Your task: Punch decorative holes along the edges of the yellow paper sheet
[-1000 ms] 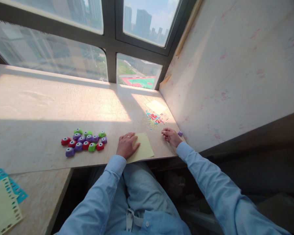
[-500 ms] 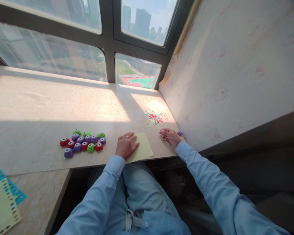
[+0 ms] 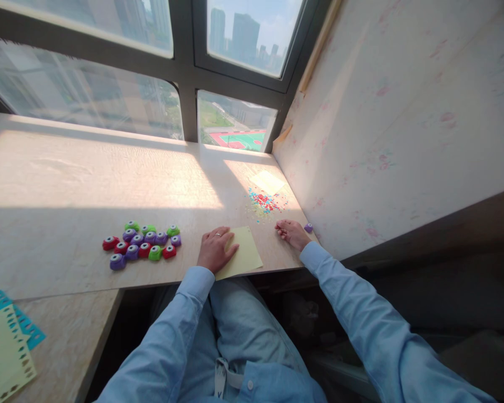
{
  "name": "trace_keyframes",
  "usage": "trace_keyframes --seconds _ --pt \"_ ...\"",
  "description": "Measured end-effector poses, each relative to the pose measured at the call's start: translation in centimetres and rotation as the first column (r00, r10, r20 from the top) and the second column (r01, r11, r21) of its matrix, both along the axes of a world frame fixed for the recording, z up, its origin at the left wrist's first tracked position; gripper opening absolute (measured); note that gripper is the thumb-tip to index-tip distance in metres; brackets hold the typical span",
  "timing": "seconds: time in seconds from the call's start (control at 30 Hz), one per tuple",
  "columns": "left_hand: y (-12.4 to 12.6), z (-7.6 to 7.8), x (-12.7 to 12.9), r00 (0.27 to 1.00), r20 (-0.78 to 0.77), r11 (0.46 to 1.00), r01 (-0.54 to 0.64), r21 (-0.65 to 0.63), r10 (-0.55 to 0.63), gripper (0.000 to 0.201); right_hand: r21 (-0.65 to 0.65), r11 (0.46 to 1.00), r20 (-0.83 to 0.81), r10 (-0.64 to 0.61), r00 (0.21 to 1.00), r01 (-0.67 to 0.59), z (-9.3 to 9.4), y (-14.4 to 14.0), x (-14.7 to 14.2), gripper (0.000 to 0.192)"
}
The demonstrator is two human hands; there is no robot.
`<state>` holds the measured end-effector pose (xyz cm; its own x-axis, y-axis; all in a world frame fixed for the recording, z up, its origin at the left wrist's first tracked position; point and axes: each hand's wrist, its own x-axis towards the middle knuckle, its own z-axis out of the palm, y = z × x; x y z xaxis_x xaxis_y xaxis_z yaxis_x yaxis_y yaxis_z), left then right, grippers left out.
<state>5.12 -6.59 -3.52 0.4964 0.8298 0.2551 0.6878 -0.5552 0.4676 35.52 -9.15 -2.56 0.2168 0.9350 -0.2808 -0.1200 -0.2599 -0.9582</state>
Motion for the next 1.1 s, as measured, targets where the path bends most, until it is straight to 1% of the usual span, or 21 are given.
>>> trace_keyframes --seconds 0.47,0.77,1.0,1.1 --pt "0.14 -0.33 -0.04 1.0 -0.004 1.0 0.004 0.008 -0.004 0.031 0.04 0.999 0.01 0.012 1.0 -0.012 0.45 -0.58 0.05 0.035" --pt "0.02 -0.15 -0.03 1.0 -0.006 1.0 0.001 -0.006 -0.001 0.031 0.069 0.998 -0.016 -0.004 1.0 0.005 0.51 -0.51 -0.45 0.043" --pt "0.02 -0.08 0.01 1.0 -0.011 1.0 0.0 0.001 0.0 0.031 0.066 0.998 -0.051 -0.009 0.999 0.012 0.44 -0.4 -0.37 0.039" --pt "0.02 -0.12 0.0 1.0 -0.005 1.0 0.002 0.002 -0.002 0.031 0.058 0.998 -0.065 -0.012 0.998 0.016 0.33 -0.39 -0.03 0.034"
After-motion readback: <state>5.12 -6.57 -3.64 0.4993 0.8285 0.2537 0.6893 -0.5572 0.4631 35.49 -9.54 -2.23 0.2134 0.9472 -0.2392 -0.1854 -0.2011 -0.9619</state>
